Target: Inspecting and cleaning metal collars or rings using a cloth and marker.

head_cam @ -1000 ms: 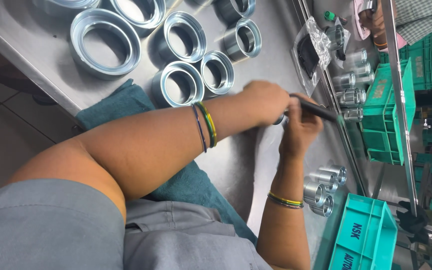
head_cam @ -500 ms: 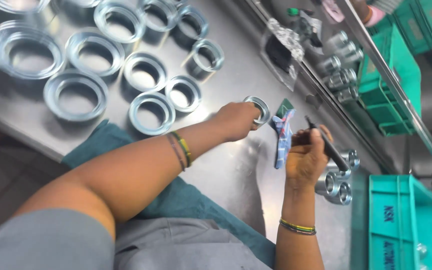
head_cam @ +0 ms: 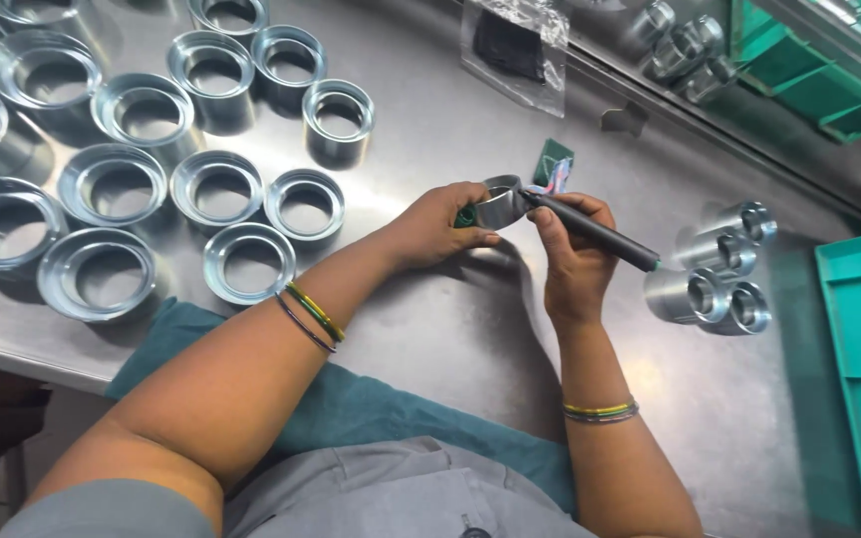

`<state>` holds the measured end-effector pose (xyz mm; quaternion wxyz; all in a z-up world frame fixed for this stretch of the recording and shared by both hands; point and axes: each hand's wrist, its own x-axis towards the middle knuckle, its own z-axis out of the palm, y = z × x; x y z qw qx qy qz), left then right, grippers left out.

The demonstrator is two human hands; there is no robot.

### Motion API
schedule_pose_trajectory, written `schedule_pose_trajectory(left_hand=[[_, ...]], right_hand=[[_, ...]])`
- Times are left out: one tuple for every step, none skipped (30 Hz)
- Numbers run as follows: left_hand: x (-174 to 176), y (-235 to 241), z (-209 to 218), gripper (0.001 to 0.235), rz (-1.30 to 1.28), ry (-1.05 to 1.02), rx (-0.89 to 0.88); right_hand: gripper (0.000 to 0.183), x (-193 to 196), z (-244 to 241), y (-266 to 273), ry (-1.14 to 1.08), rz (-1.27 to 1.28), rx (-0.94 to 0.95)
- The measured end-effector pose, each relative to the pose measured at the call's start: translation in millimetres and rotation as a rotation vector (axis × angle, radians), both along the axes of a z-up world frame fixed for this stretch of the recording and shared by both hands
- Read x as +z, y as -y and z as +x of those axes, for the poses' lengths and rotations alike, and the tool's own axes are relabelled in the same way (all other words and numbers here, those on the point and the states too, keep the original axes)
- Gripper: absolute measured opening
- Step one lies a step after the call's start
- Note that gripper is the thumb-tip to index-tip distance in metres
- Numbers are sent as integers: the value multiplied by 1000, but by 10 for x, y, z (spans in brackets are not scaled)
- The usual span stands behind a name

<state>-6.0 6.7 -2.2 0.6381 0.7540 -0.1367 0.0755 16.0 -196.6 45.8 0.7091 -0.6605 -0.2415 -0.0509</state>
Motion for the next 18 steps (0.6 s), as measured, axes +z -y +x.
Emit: schedule_pose_trajectory(left_hand=[[9, 7, 2, 37, 7, -6, 5], [16, 11, 1, 38, 1, -23, 5], [21, 6, -12, 39, -4, -42, 8], [19, -22, -33, 39, 4, -50, 15], [26, -23, -41, 37, -4, -38, 7], [33, -20, -47, 35, -12, -26, -2], [44, -16, -46, 35, -15, -23, -7], [56, -8, -41, 36, -26, -52, -7], [67, 9, -42, 38, -37, -83, -12], [59, 19, -41, 38, -39, -81, -22], [56, 10, -34, 35, -38, -56, -33], [57, -1, -29, 32, -38, -31, -45], [78, -3, -41, 32, -32, -28, -47], [101, -6, -55, 32, -32, -44, -43], [123, -17, -74, 33, -30, -62, -37], [147, -15, -83, 33, -24, -61, -37], [169, -18, -96, 33, -18, -95, -32], [189, -20, -109, 34, -12, -129, -26]], right_hand=[[26, 37, -14, -13, -6, 7, 5], [25, 72, -31, -28, -1, 1, 19], [25, 106, -53, -51, 2, -4, 37], [25, 93, -52, -62, -6, 4, 45], [24, 99, -52, -47, -10, -4, 62], [23, 104, -50, -28, -13, -13, 80], [23, 106, -34, -23, -10, -15, 75], [23, 108, -16, -14, -28, 9, 84], [23, 107, -11, 5, -46, 35, 90], [23, 95, -12, 19, -45, 33, 80], [23, 82, -3, 15, -53, 52, 71], [23, 72, 3, 9, -61, 72, 62], [23, 90, -12, -5, -57, 77, 60], [23, 110, -30, -21, -55, 51, 50], [23, 126, -48, -46, -55, 26, 42], [23, 149, -59, -63, -54, 32, 42], [23, 168, -73, -84, -56, 14, 42], [23, 186, -86, -105, -58, -4, 43]])
